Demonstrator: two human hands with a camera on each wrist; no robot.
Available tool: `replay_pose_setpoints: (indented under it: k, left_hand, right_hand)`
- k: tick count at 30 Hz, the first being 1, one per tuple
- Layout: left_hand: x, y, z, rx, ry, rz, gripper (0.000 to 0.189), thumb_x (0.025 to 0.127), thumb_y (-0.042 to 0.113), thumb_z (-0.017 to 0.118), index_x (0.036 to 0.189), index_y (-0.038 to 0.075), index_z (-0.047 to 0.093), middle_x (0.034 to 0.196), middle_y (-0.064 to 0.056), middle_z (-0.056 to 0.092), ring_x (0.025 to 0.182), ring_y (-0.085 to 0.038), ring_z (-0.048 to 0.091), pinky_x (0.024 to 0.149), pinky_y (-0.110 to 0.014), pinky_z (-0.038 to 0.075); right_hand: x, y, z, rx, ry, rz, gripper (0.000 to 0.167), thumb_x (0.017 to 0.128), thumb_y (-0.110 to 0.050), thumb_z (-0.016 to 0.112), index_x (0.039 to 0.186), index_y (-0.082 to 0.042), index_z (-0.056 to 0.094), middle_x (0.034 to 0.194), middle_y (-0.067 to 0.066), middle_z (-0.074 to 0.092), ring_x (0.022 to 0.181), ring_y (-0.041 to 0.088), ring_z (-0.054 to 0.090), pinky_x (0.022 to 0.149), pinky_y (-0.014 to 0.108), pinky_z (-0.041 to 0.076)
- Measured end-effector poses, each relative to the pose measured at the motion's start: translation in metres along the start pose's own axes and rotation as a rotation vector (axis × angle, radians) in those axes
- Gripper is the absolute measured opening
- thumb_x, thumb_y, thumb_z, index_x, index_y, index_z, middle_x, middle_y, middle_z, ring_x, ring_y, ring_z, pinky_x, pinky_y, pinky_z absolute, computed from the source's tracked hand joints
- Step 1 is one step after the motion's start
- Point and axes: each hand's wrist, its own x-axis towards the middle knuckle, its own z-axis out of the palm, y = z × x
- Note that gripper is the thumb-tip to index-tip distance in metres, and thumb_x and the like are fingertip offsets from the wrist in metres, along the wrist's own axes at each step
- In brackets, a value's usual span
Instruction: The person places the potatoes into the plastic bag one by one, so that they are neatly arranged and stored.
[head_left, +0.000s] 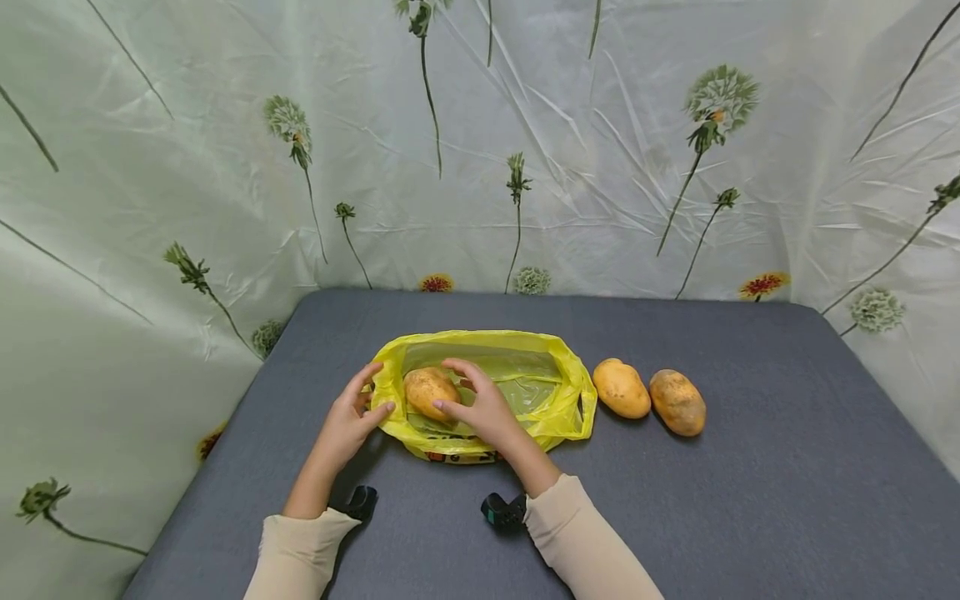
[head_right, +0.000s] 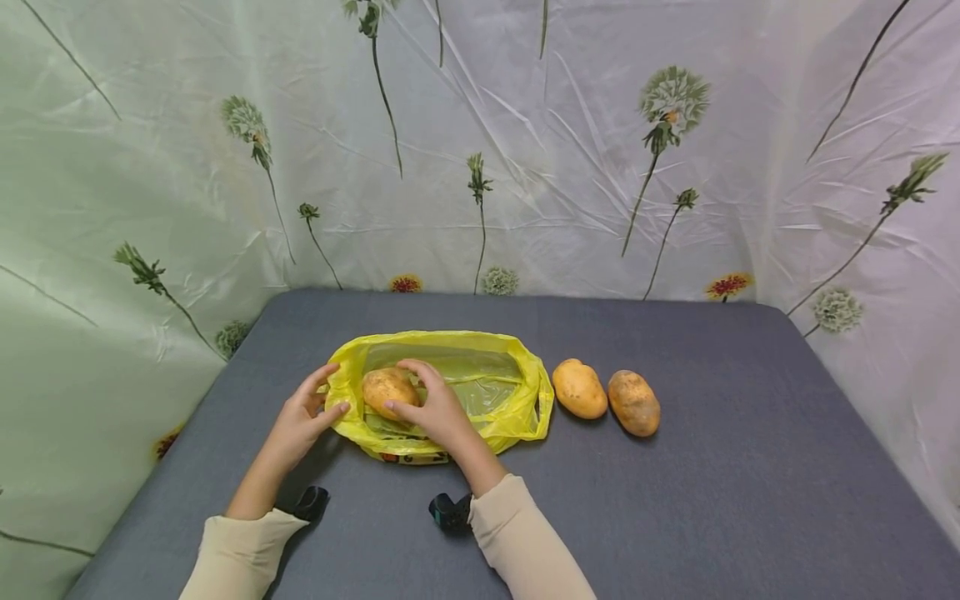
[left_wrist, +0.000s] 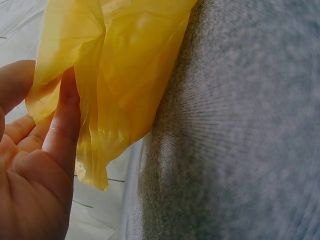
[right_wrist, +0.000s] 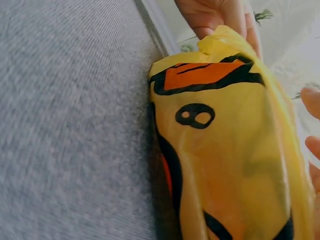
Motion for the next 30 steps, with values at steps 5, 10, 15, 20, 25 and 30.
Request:
replay_pose_setpoints:
  k: [5,10,15,20,25,30]
  left_hand:
    - [0.001,0.000,0.001,-0.004,-0.004,0.000,0.063,0.085,0.006,0.061,0.139,0.008,0.029,0.140,-0.019,0.028,0.106,-0.035,0.049,0.069,-0.022,0.045]
    - [0.001,-0.001,0.000,0.004,0.002,0.003,0.062,0.085,0.005,0.061,0.138,0.007,0.030,0.139,-0.018,0.029,0.105,-0.035,0.049,0.068,-0.022,0.046]
    - [0.001,-0.001,0.000,0.015,0.004,-0.005,0.063,0.084,0.004,0.062,0.138,0.006,0.030,0.139,-0.018,0.029,0.104,-0.035,0.050,0.068,-0.022,0.046]
    - [0.001,0.001,0.000,0.016,0.004,-0.011,0.063,0.084,0.003,0.062,0.138,0.006,0.029,0.139,-0.019,0.028,0.105,-0.035,0.049,0.068,-0.022,0.045]
    - [0.001,-0.001,0.000,0.013,0.006,0.003,0.063,0.084,0.003,0.062,0.138,0.005,0.030,0.139,-0.019,0.028,0.104,-0.035,0.049,0.068,-0.021,0.045]
    - [0.002,-0.002,0.000,0.003,0.006,0.007,0.063,0.084,0.002,0.062,0.138,0.005,0.030,0.138,-0.019,0.028,0.104,-0.035,0.049,0.067,-0.021,0.045]
  right_hand:
    - [-0.004,-0.003,-0.005,-0.022,0.030,-0.036,0.048,0.082,-0.006,0.065,0.125,0.001,0.046,0.128,0.019,0.045,0.117,0.036,0.039,0.094,0.048,0.031]
    - [-0.007,-0.010,-0.011,-0.070,0.075,-0.076,0.047,0.081,-0.006,0.066,0.125,0.001,0.047,0.125,0.017,0.048,0.114,0.033,0.044,0.094,0.044,0.034]
    - [-0.010,-0.015,-0.019,-0.078,0.109,-0.105,0.047,0.081,-0.007,0.066,0.124,0.001,0.048,0.124,0.015,0.050,0.113,0.029,0.046,0.094,0.040,0.034]
    - [-0.013,-0.011,-0.028,-0.054,0.141,-0.118,0.047,0.081,-0.006,0.066,0.124,0.001,0.048,0.124,0.014,0.050,0.114,0.029,0.045,0.095,0.040,0.034]
    - [-0.014,0.009,-0.039,-0.038,0.178,-0.145,0.049,0.080,-0.009,0.067,0.125,-0.003,0.049,0.125,0.013,0.050,0.115,0.026,0.045,0.095,0.038,0.034]
    - [-0.019,0.017,-0.049,-0.065,0.232,-0.198,0.048,0.080,-0.009,0.068,0.124,-0.005,0.050,0.123,0.010,0.052,0.114,0.024,0.046,0.095,0.034,0.034]
